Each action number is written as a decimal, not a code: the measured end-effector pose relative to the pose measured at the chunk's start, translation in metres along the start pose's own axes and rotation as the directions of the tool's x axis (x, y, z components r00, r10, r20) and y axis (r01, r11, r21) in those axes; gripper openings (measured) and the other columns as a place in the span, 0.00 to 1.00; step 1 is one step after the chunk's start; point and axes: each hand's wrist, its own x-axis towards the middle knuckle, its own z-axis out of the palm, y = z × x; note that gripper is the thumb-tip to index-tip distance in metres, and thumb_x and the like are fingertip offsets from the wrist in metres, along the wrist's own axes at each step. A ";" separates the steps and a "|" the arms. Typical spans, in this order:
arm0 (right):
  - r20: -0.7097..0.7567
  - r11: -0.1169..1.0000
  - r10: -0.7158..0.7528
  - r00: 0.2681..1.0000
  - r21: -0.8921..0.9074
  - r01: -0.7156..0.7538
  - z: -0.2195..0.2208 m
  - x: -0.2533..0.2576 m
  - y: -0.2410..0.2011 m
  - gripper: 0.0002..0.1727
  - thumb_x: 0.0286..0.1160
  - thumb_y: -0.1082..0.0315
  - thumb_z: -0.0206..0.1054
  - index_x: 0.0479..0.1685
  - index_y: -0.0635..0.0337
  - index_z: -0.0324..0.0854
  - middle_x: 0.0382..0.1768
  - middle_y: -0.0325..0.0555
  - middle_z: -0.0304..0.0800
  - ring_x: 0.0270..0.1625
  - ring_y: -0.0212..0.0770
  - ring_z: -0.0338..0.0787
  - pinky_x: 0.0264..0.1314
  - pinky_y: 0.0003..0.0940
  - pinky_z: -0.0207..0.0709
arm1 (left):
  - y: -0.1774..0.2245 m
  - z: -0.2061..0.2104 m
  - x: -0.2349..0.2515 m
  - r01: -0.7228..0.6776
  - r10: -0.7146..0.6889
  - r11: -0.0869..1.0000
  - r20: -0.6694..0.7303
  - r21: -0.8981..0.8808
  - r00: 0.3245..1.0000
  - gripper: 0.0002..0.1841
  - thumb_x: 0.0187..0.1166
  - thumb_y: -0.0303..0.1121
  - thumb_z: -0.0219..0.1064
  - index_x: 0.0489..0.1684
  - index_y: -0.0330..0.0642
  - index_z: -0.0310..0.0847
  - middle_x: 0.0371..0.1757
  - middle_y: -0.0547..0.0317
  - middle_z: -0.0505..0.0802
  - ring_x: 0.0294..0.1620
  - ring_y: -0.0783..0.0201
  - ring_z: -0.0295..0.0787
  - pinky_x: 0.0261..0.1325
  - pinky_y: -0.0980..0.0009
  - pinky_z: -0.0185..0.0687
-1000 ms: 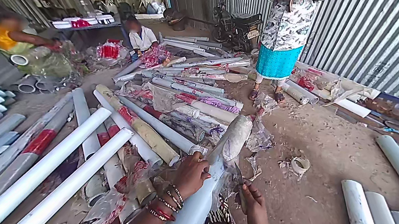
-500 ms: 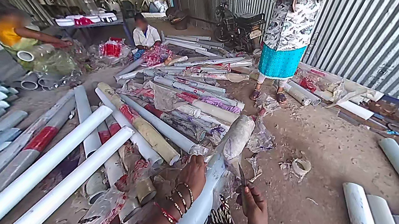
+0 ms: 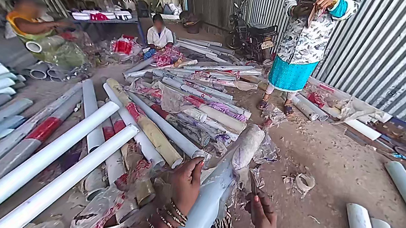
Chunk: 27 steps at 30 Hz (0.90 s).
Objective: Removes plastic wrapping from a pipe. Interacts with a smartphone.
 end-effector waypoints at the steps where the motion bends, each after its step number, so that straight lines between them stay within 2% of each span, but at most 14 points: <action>1: 0.003 1.000 0.004 1.000 -0.006 -0.004 -0.001 -0.002 0.000 0.15 0.80 0.75 0.50 0.53 0.62 0.83 0.34 0.27 0.93 0.27 0.19 0.87 0.33 0.15 0.82 | 0.007 -0.001 0.000 -0.017 0.017 0.999 -0.008 -0.031 1.000 0.13 0.78 0.25 0.61 0.43 0.24 0.91 0.31 0.46 0.95 0.27 0.70 0.89 0.40 0.78 0.84; 4: 0.001 1.000 0.013 1.000 -0.019 -0.013 -0.002 -0.007 0.000 0.15 0.80 0.75 0.50 0.53 0.64 0.82 0.34 0.27 0.93 0.28 0.19 0.87 0.33 0.16 0.82 | 0.023 -0.008 -0.005 0.062 -0.044 0.980 0.099 -0.190 0.994 0.12 0.77 0.21 0.59 0.42 0.25 0.90 0.32 0.49 0.94 0.26 0.79 0.86 0.36 0.84 0.82; 6: 0.008 0.999 0.008 1.000 -0.034 -0.007 -0.002 -0.009 0.002 0.15 0.80 0.76 0.50 0.53 0.65 0.82 0.35 0.27 0.93 0.28 0.18 0.86 0.34 0.15 0.82 | 0.031 -0.015 -0.007 0.163 -0.101 0.963 0.275 -0.216 0.956 0.12 0.73 0.16 0.57 0.38 0.25 0.90 0.37 0.46 0.93 0.30 0.73 0.89 0.40 0.80 0.86; 8: 0.016 0.999 -0.002 1.000 -0.042 0.002 -0.001 -0.012 0.002 0.14 0.80 0.76 0.50 0.53 0.65 0.82 0.34 0.27 0.92 0.28 0.18 0.86 0.33 0.15 0.81 | 0.036 -0.022 -0.005 0.253 -0.175 0.963 0.500 -0.092 0.848 0.13 0.72 0.12 0.57 0.36 0.26 0.91 0.43 0.42 0.94 0.41 0.60 0.92 0.51 0.69 0.87; 10: 0.020 0.999 -0.001 1.000 -0.046 0.002 0.000 -0.014 0.001 0.14 0.79 0.77 0.50 0.53 0.66 0.81 0.34 0.27 0.92 0.29 0.18 0.87 0.35 0.16 0.83 | 0.037 -0.023 0.004 0.235 -0.266 0.962 0.673 0.139 0.690 0.16 0.77 0.12 0.55 0.51 0.25 0.91 0.57 0.36 0.93 0.63 0.46 0.90 0.73 0.56 0.79; 11: 0.023 0.999 -0.009 1.000 -0.054 0.011 0.000 -0.014 0.000 0.14 0.79 0.77 0.50 0.54 0.67 0.81 0.34 0.27 0.92 0.29 0.18 0.87 0.35 0.17 0.83 | 0.036 -0.022 0.008 0.165 -0.304 0.952 0.724 0.258 0.620 0.18 0.79 0.14 0.55 0.59 0.27 0.89 0.65 0.37 0.91 0.72 0.43 0.85 0.79 0.53 0.72; 12: 0.029 0.997 -0.022 0.999 -0.069 0.024 -0.002 -0.015 0.001 0.15 0.79 0.77 0.51 0.54 0.68 0.81 0.35 0.27 0.92 0.29 0.18 0.86 0.36 0.17 0.83 | 0.034 -0.019 0.010 0.082 -0.334 0.933 0.756 0.351 0.562 0.18 0.81 0.18 0.56 0.65 0.29 0.86 0.71 0.38 0.88 0.76 0.41 0.80 0.81 0.49 0.68; 14: 0.049 0.991 -0.042 0.998 -0.127 0.048 -0.007 -0.017 0.005 0.15 0.79 0.76 0.53 0.56 0.73 0.81 0.37 0.30 0.91 0.31 0.18 0.86 0.37 0.17 0.83 | 0.029 -0.014 0.014 -0.037 -0.373 0.895 0.790 0.445 0.486 0.18 0.88 0.30 0.59 0.70 0.34 0.85 0.75 0.39 0.84 0.79 0.39 0.76 0.80 0.44 0.66; 15: 0.059 0.986 -0.049 0.997 -0.160 0.058 -0.009 -0.018 0.007 0.15 0.80 0.76 0.53 0.57 0.74 0.80 0.37 0.31 0.91 0.32 0.18 0.86 0.38 0.16 0.83 | 0.026 -0.012 0.016 -0.048 -0.383 0.889 0.796 0.456 0.470 0.18 0.89 0.35 0.60 0.69 0.36 0.85 0.76 0.39 0.83 0.79 0.38 0.75 0.79 0.43 0.67; 18: 0.062 0.977 -0.041 0.997 -0.206 0.053 -0.013 -0.019 0.011 0.16 0.80 0.75 0.54 0.57 0.76 0.80 0.36 0.33 0.90 0.30 0.17 0.85 0.37 0.16 0.82 | 0.017 -0.004 0.018 0.070 -0.407 0.901 0.780 0.428 0.475 0.20 0.86 0.43 0.66 0.65 0.36 0.87 0.75 0.36 0.81 0.78 0.37 0.74 0.78 0.43 0.68; 20: 0.054 0.982 -0.066 0.996 -0.174 0.074 -0.013 -0.021 0.012 0.15 0.80 0.76 0.53 0.57 0.75 0.80 0.37 0.31 0.91 0.31 0.17 0.86 0.38 0.16 0.83 | 0.012 0.003 0.019 0.158 -0.428 0.902 0.776 0.402 0.464 0.22 0.83 0.44 0.69 0.60 0.31 0.86 0.70 0.32 0.82 0.75 0.36 0.76 0.76 0.43 0.70; 24: 0.050 0.970 -0.218 0.975 -0.102 0.222 -0.013 -0.021 0.014 0.14 0.85 0.71 0.56 0.59 0.56 0.85 0.43 0.21 0.94 0.36 0.16 0.89 0.42 0.17 0.85 | 0.015 0.013 0.034 0.145 -0.443 0.896 0.852 0.419 0.278 0.21 0.91 0.40 0.60 0.63 0.27 0.82 0.69 0.31 0.82 0.73 0.37 0.78 0.76 0.45 0.71; 25: 0.062 0.962 -0.245 0.968 -0.108 0.251 -0.013 -0.020 0.013 0.14 0.87 0.67 0.58 0.60 0.49 0.86 0.44 0.18 0.95 0.37 0.16 0.89 0.42 0.16 0.85 | 0.015 0.015 0.036 0.134 -0.443 0.896 0.859 0.422 0.257 0.20 0.92 0.39 0.58 0.64 0.27 0.80 0.69 0.30 0.82 0.73 0.37 0.78 0.76 0.45 0.71; 27: 0.089 0.950 -0.278 0.957 -0.123 0.287 -0.015 -0.015 0.012 0.14 0.87 0.63 0.58 0.61 0.44 0.87 0.44 0.17 0.94 0.38 0.15 0.89 0.43 0.16 0.85 | 0.017 0.018 0.035 0.112 -0.449 0.893 0.849 0.435 0.278 0.21 0.93 0.37 0.55 0.67 0.26 0.78 0.70 0.30 0.82 0.73 0.37 0.79 0.76 0.45 0.72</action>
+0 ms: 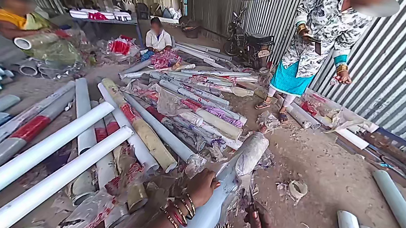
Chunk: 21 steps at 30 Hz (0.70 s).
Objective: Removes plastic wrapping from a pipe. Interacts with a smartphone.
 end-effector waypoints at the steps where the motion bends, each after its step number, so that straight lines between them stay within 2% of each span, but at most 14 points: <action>1: 0.007 1.000 -0.006 1.000 -0.007 0.006 0.000 0.002 0.000 0.14 0.88 0.63 0.58 0.61 0.43 0.87 0.44 0.17 0.94 0.38 0.15 0.89 0.43 0.16 0.85 | 0.001 0.002 0.000 0.014 -0.013 1.000 -0.030 0.026 0.999 0.21 0.94 0.37 0.54 0.69 0.25 0.77 0.71 0.30 0.81 0.74 0.37 0.80 0.76 0.45 0.72; 4: -0.003 1.000 0.007 1.000 -0.003 -0.007 0.001 0.001 0.000 0.14 0.87 0.64 0.58 0.60 0.45 0.87 0.44 0.19 0.95 0.37 0.17 0.90 0.42 0.17 0.86 | 0.001 0.004 0.002 0.099 -0.092 0.993 -0.106 0.071 0.990 0.23 0.95 0.37 0.51 0.73 0.25 0.73 0.75 0.30 0.79 0.75 0.37 0.80 0.76 0.47 0.74; 6: 0.006 1.000 0.005 1.000 -0.008 -0.005 0.003 0.000 -0.001 0.13 0.88 0.61 0.59 0.60 0.42 0.88 0.44 0.17 0.95 0.37 0.16 0.89 0.42 0.16 0.85 | -0.003 -0.001 0.007 0.180 -0.172 0.982 -0.121 0.059 0.978 0.24 0.95 0.38 0.51 0.77 0.26 0.70 0.78 0.30 0.77 0.76 0.37 0.80 0.76 0.47 0.75; 8: 0.027 1.000 0.003 1.000 -0.024 -0.002 0.004 -0.003 -0.001 0.13 0.88 0.63 0.58 0.58 0.44 0.87 0.42 0.17 0.94 0.38 0.16 0.89 0.43 0.16 0.85 | -0.010 -0.005 0.012 0.245 -0.242 0.970 -0.136 0.007 0.961 0.24 0.94 0.37 0.53 0.79 0.25 0.68 0.79 0.30 0.76 0.77 0.37 0.79 0.78 0.47 0.74; 13: 0.036 0.999 0.028 0.999 -0.039 -0.026 0.009 -0.005 -0.003 0.13 0.86 0.68 0.56 0.58 0.54 0.86 0.41 0.19 0.94 0.37 0.16 0.89 0.42 0.17 0.85 | -0.049 -0.008 0.030 0.303 -0.340 0.906 -0.082 -0.296 0.937 0.25 0.94 0.42 0.54 0.66 0.21 0.77 0.69 0.26 0.84 0.76 0.38 0.79 0.80 0.46 0.69; 15: 0.045 0.999 0.036 0.998 -0.036 -0.035 0.010 -0.005 -0.002 0.13 0.87 0.66 0.57 0.58 0.50 0.87 0.42 0.18 0.94 0.37 0.16 0.90 0.43 0.17 0.85 | -0.066 -0.001 0.037 0.278 -0.335 0.861 -0.064 -0.426 0.940 0.25 0.93 0.42 0.57 0.64 0.20 0.79 0.67 0.26 0.85 0.73 0.38 0.81 0.78 0.45 0.69; 17: 0.058 0.998 0.046 0.997 -0.036 -0.044 0.011 -0.005 -0.003 0.13 0.86 0.69 0.57 0.59 0.54 0.86 0.41 0.18 0.94 0.37 0.16 0.89 0.43 0.16 0.85 | -0.080 0.010 0.040 0.206 -0.296 0.799 -0.071 -0.565 0.952 0.23 0.92 0.40 0.59 0.61 0.20 0.79 0.61 0.26 0.85 0.65 0.40 0.82 0.72 0.46 0.72; 19: 0.071 0.997 0.063 0.995 -0.037 -0.061 0.015 -0.005 -0.004 0.14 0.84 0.72 0.55 0.58 0.62 0.83 0.40 0.21 0.92 0.36 0.16 0.88 0.43 0.17 0.85 | -0.087 0.018 0.037 0.098 -0.225 0.760 -0.119 -0.643 0.967 0.20 0.92 0.37 0.59 0.57 0.20 0.79 0.53 0.31 0.85 0.53 0.46 0.81 0.62 0.50 0.74; 21: 0.081 0.996 0.080 0.993 -0.035 -0.078 0.017 -0.005 -0.004 0.14 0.84 0.73 0.55 0.59 0.61 0.83 0.40 0.21 0.93 0.37 0.16 0.89 0.44 0.18 0.85 | -0.086 0.023 0.028 -0.026 -0.164 0.731 -0.211 -0.682 0.964 0.18 0.93 0.34 0.55 0.54 0.21 0.79 0.47 0.37 0.85 0.46 0.53 0.79 0.58 0.56 0.74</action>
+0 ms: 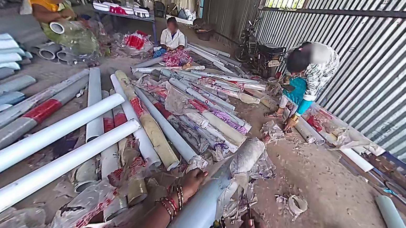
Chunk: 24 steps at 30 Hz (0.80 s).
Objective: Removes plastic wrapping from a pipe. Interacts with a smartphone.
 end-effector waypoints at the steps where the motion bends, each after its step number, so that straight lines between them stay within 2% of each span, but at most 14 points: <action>1: -0.004 1.000 -0.009 1.000 -0.008 0.009 0.001 0.000 0.000 0.14 0.84 0.73 0.55 0.59 0.63 0.83 0.41 0.22 0.93 0.38 0.16 0.89 0.44 0.18 0.85 | 0.002 0.003 -0.006 -0.039 0.037 0.998 -0.041 -0.046 0.998 0.17 0.94 0.32 0.53 0.52 0.21 0.79 0.43 0.41 0.84 0.43 0.57 0.78 0.55 0.59 0.74; 3: -0.033 0.998 -0.044 0.998 -0.055 0.042 0.003 0.003 -0.001 0.14 0.84 0.73 0.55 0.59 0.67 0.83 0.42 0.24 0.93 0.38 0.15 0.88 0.44 0.16 0.85 | 0.007 0.008 -0.015 -0.085 0.065 0.990 -0.171 -0.114 0.983 0.18 0.96 0.32 0.47 0.52 0.22 0.78 0.39 0.47 0.83 0.40 0.61 0.79 0.52 0.65 0.77; 4: -0.070 0.995 -0.061 0.996 -0.087 0.055 0.004 0.005 -0.003 0.15 0.82 0.73 0.55 0.58 0.72 0.82 0.42 0.26 0.92 0.37 0.14 0.88 0.44 0.16 0.85 | 0.011 0.007 -0.020 -0.080 0.062 0.993 -0.186 -0.089 0.981 0.18 0.95 0.33 0.49 0.60 0.22 0.76 0.45 0.41 0.85 0.45 0.57 0.82 0.55 0.61 0.79; 5: -0.111 0.992 -0.067 0.991 -0.111 0.055 0.004 0.008 -0.005 0.16 0.81 0.74 0.55 0.57 0.76 0.81 0.41 0.28 0.92 0.37 0.13 0.88 0.43 0.15 0.85 | 0.014 0.002 -0.024 -0.067 0.065 0.998 -0.147 -0.010 0.987 0.22 0.94 0.37 0.54 0.69 0.22 0.72 0.55 0.32 0.86 0.54 0.48 0.85 0.63 0.54 0.78; 7: -0.189 0.991 -0.031 0.982 -0.133 0.006 0.001 0.013 -0.009 0.17 0.79 0.74 0.55 0.57 0.80 0.79 0.37 0.30 0.91 0.33 0.14 0.87 0.40 0.14 0.84 | 0.015 -0.004 -0.026 0.019 -0.022 0.977 0.007 0.212 1.000 0.40 0.85 0.52 0.65 0.82 0.24 0.62 0.70 0.24 0.82 0.72 0.36 0.81 0.77 0.44 0.72; 8: -0.218 0.992 0.005 0.976 -0.125 -0.033 -0.001 0.015 -0.011 0.17 0.79 0.74 0.54 0.58 0.81 0.78 0.35 0.31 0.90 0.32 0.14 0.87 0.38 0.14 0.83 | 0.016 -0.005 -0.026 0.063 -0.093 0.944 0.078 0.324 0.993 0.45 0.81 0.58 0.67 0.82 0.24 0.62 0.73 0.24 0.81 0.75 0.35 0.79 0.80 0.41 0.70; 9: -0.243 0.991 0.062 0.968 -0.099 -0.088 -0.003 0.016 -0.013 0.18 0.79 0.74 0.53 0.58 0.80 0.77 0.34 0.31 0.89 0.30 0.15 0.86 0.36 0.14 0.83 | 0.016 -0.005 -0.026 0.072 -0.135 0.919 0.139 0.389 0.981 0.44 0.82 0.60 0.65 0.78 0.23 0.66 0.72 0.24 0.81 0.76 0.35 0.78 0.81 0.41 0.68; 11: -0.308 0.964 0.259 0.915 0.029 -0.263 -0.002 0.020 -0.022 0.16 0.81 0.74 0.51 0.59 0.75 0.76 0.30 0.33 0.88 0.26 0.20 0.85 0.31 0.15 0.81 | 0.016 -0.004 -0.025 -0.020 -0.064 0.905 0.183 0.426 0.981 0.32 0.89 0.53 0.60 0.60 0.21 0.80 0.59 0.26 0.87 0.65 0.36 0.84 0.73 0.40 0.71; 12: -0.341 0.923 0.384 0.858 0.128 -0.363 0.001 0.023 -0.027 0.14 0.85 0.75 0.49 0.58 0.72 0.75 0.29 0.35 0.87 0.24 0.24 0.86 0.29 0.18 0.81 | 0.021 -0.003 -0.028 -0.073 -0.023 0.885 0.199 0.459 0.980 0.29 0.92 0.49 0.57 0.56 0.21 0.82 0.56 0.26 0.88 0.64 0.36 0.85 0.72 0.41 0.72; 14: -0.358 0.816 0.575 0.736 0.316 -0.484 0.009 0.027 -0.034 0.11 0.92 0.73 0.46 0.58 0.67 0.73 0.28 0.40 0.88 0.27 0.33 0.91 0.30 0.28 0.86 | 0.032 0.001 -0.036 -0.143 0.036 0.829 0.203 0.541 0.978 0.27 0.95 0.44 0.52 0.57 0.20 0.82 0.57 0.25 0.89 0.66 0.35 0.85 0.75 0.42 0.71; 15: -0.357 0.791 0.606 0.711 0.365 -0.490 0.013 0.028 -0.035 0.12 0.93 0.72 0.45 0.59 0.66 0.72 0.28 0.42 0.89 0.30 0.35 0.93 0.32 0.31 0.88 | 0.038 0.005 -0.042 -0.144 0.039 0.794 0.187 0.591 0.982 0.27 0.95 0.44 0.51 0.58 0.20 0.82 0.59 0.25 0.89 0.68 0.34 0.84 0.76 0.42 0.71; 19: -0.364 0.809 0.567 0.739 0.414 -0.416 0.030 0.029 -0.041 0.13 0.92 0.73 0.44 0.60 0.66 0.72 0.31 0.40 0.88 0.33 0.33 0.92 0.36 0.31 0.87 | 0.077 0.026 -0.070 -0.093 -0.062 0.592 0.160 0.800 0.985 0.29 0.96 0.47 0.46 0.63 0.25 0.82 0.62 0.29 0.89 0.71 0.36 0.84 0.74 0.42 0.72; 21: -0.374 0.829 0.532 0.760 0.414 -0.377 0.040 0.026 -0.046 0.14 0.89 0.73 0.44 0.60 0.67 0.73 0.32 0.36 0.82 0.30 0.28 0.86 0.35 0.28 0.84 | 0.097 0.032 -0.085 -0.120 -0.098 0.503 0.194 0.856 0.976 0.29 0.97 0.46 0.44 0.64 0.26 0.81 0.64 0.29 0.88 0.72 0.35 0.84 0.74 0.41 0.73; 24: -0.386 0.864 0.460 0.800 0.402 -0.303 0.046 0.022 -0.049 0.15 0.87 0.72 0.45 0.60 0.67 0.72 0.34 0.33 0.82 0.34 0.24 0.87 0.42 0.26 0.87 | 0.119 0.037 -0.094 -0.179 -0.101 0.400 0.237 0.899 0.966 0.28 0.97 0.45 0.43 0.64 0.27 0.81 0.64 0.30 0.89 0.69 0.35 0.85 0.69 0.41 0.77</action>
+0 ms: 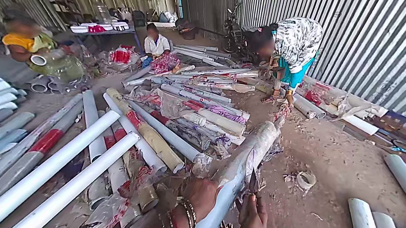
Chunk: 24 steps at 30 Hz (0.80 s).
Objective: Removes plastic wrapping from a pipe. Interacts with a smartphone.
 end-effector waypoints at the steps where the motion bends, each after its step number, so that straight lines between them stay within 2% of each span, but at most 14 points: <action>1: 0.006 1.000 -0.012 1.000 0.001 0.012 0.000 0.002 0.002 0.15 0.87 0.72 0.45 0.60 0.67 0.72 0.33 0.32 0.82 0.32 0.22 0.86 0.40 0.23 0.85 | 0.003 -0.002 0.001 -0.017 0.017 0.999 -0.005 0.028 1.000 0.27 0.97 0.44 0.43 0.64 0.27 0.81 0.63 0.30 0.89 0.68 0.35 0.86 0.68 0.41 0.78; 3: 0.018 1.000 -0.006 1.000 -0.005 0.007 -0.001 0.014 0.008 0.15 0.88 0.72 0.44 0.62 0.69 0.71 0.33 0.33 0.80 0.29 0.20 0.82 0.34 0.18 0.79 | 0.010 0.000 0.006 -0.040 0.041 0.997 -0.018 0.068 0.999 0.25 0.96 0.42 0.44 0.64 0.27 0.81 0.63 0.30 0.88 0.68 0.35 0.86 0.66 0.42 0.79; 5: 0.006 0.998 0.067 0.998 -0.015 -0.067 -0.005 0.026 0.015 0.15 0.91 0.73 0.43 0.64 0.70 0.70 0.33 0.37 0.79 0.26 0.23 0.80 0.29 0.18 0.75 | 0.015 0.011 0.018 -0.050 0.051 0.997 -0.016 0.060 0.999 0.24 0.96 0.40 0.44 0.65 0.27 0.80 0.65 0.30 0.88 0.69 0.35 0.85 0.68 0.42 0.78; 7: -0.016 0.982 0.187 0.982 -0.039 -0.187 -0.015 0.032 0.018 0.15 0.93 0.72 0.43 0.66 0.68 0.69 0.32 0.40 0.80 0.26 0.29 0.82 0.28 0.25 0.79 | 0.011 0.025 0.033 -0.041 0.041 0.999 -0.023 -0.018 0.999 0.26 0.97 0.42 0.44 0.64 0.26 0.80 0.66 0.30 0.88 0.71 0.36 0.84 0.72 0.43 0.75; 9: -0.002 0.963 0.261 0.965 -0.062 -0.261 -0.031 0.034 0.017 0.17 0.94 0.71 0.43 0.72 0.68 0.67 0.38 0.48 0.83 0.34 0.39 0.89 0.35 0.38 0.86 | -0.002 0.036 0.045 -0.039 0.022 0.984 -0.098 -0.175 0.995 0.27 0.96 0.43 0.46 0.59 0.22 0.82 0.60 0.28 0.89 0.69 0.36 0.85 0.74 0.44 0.73; 11: 0.060 0.970 0.168 0.984 -0.188 -0.154 -0.049 0.034 0.019 0.18 0.92 0.72 0.44 0.72 0.71 0.67 0.38 0.50 0.88 0.36 0.38 0.93 0.38 0.36 0.89 | -0.017 0.045 0.052 -0.081 0.007 0.943 -0.223 -0.324 0.975 0.26 0.95 0.41 0.50 0.49 0.19 0.84 0.49 0.26 0.91 0.61 0.34 0.88 0.69 0.43 0.76; 13: 0.263 0.907 -0.092 0.960 -0.377 0.190 -0.069 0.037 0.025 0.20 0.83 0.74 0.50 0.68 0.78 0.72 0.41 0.48 0.91 0.39 0.32 0.94 0.43 0.28 0.89 | -0.027 0.054 0.052 -0.104 -0.023 0.906 -0.292 -0.411 0.956 0.25 0.94 0.39 0.52 0.46 0.19 0.85 0.44 0.27 0.91 0.56 0.34 0.90 0.65 0.41 0.76; 14: 0.404 0.795 -0.247 0.881 -0.435 0.422 -0.076 0.043 0.027 0.20 0.79 0.74 0.54 0.64 0.81 0.78 0.45 0.51 0.93 0.42 0.32 0.94 0.49 0.27 0.88 | -0.031 0.054 0.051 -0.092 -0.039 0.898 -0.285 -0.431 0.958 0.25 0.94 0.39 0.52 0.47 0.20 0.84 0.44 0.28 0.91 0.56 0.34 0.89 0.65 0.41 0.76; 15: 0.544 0.633 -0.348 0.764 -0.465 0.619 -0.080 0.051 0.025 0.20 0.77 0.72 0.58 0.59 0.78 0.84 0.48 0.55 0.95 0.47 0.38 0.96 0.54 0.32 0.87 | -0.034 0.053 0.051 -0.089 -0.048 0.894 -0.291 -0.440 0.956 0.24 0.94 0.39 0.52 0.46 0.20 0.85 0.43 0.28 0.91 0.56 0.35 0.90 0.65 0.41 0.77; 16: 0.668 0.451 -0.388 0.636 -0.464 0.762 -0.080 0.058 0.022 0.19 0.75 0.70 0.59 0.56 0.72 0.88 0.50 0.56 0.96 0.48 0.45 0.97 0.53 0.39 0.89 | -0.036 0.054 0.050 -0.090 -0.053 0.891 -0.299 -0.444 0.953 0.24 0.94 0.39 0.52 0.45 0.20 0.85 0.42 0.29 0.91 0.54 0.35 0.90 0.64 0.41 0.77; 17: 0.763 0.311 -0.376 0.526 -0.431 0.847 -0.078 0.063 0.016 0.18 0.74 0.70 0.59 0.53 0.67 0.90 0.50 0.57 0.96 0.47 0.50 0.98 0.47 0.45 0.90 | -0.038 0.056 0.050 -0.099 -0.056 0.886 -0.316 -0.452 0.947 0.24 0.93 0.38 0.53 0.42 0.20 0.85 0.40 0.29 0.91 0.52 0.35 0.90 0.62 0.41 0.77; 18: 0.830 0.209 -0.341 0.442 -0.391 0.896 -0.075 0.068 0.010 0.17 0.73 0.71 0.59 0.52 0.63 0.92 0.49 0.57 0.96 0.45 0.53 0.98 0.42 0.48 0.90 | -0.041 0.056 0.051 -0.105 -0.059 0.879 -0.325 -0.465 0.944 0.24 0.93 0.38 0.54 0.41 0.20 0.84 0.39 0.29 0.91 0.51 0.35 0.90 0.61 0.41 0.77; 20: 0.907 0.057 -0.272 0.321 -0.318 0.946 -0.066 0.077 0.001 0.17 0.70 0.72 0.60 0.50 0.56 0.93 0.48 0.53 0.97 0.45 0.53 0.98 0.41 0.50 0.90 | -0.049 0.059 0.054 -0.130 -0.065 0.851 -0.347 -0.509 0.936 0.23 0.92 0.37 0.55 0.39 0.19 0.84 0.37 0.29 0.90 0.49 0.35 0.90 0.59 0.42 0.77; 24: 0.963 -0.067 -0.178 0.201 -0.216 0.974 -0.053 0.095 -0.007 0.20 0.61 0.77 0.62 0.46 0.49 0.94 0.45 0.47 0.97 0.47 0.51 0.97 0.49 0.55 0.87 | -0.063 0.068 0.059 -0.162 -0.073 0.796 -0.357 -0.583 0.931 0.23 0.92 0.37 0.55 0.39 0.18 0.84 0.40 0.28 0.90 0.52 0.36 0.89 0.63 0.43 0.76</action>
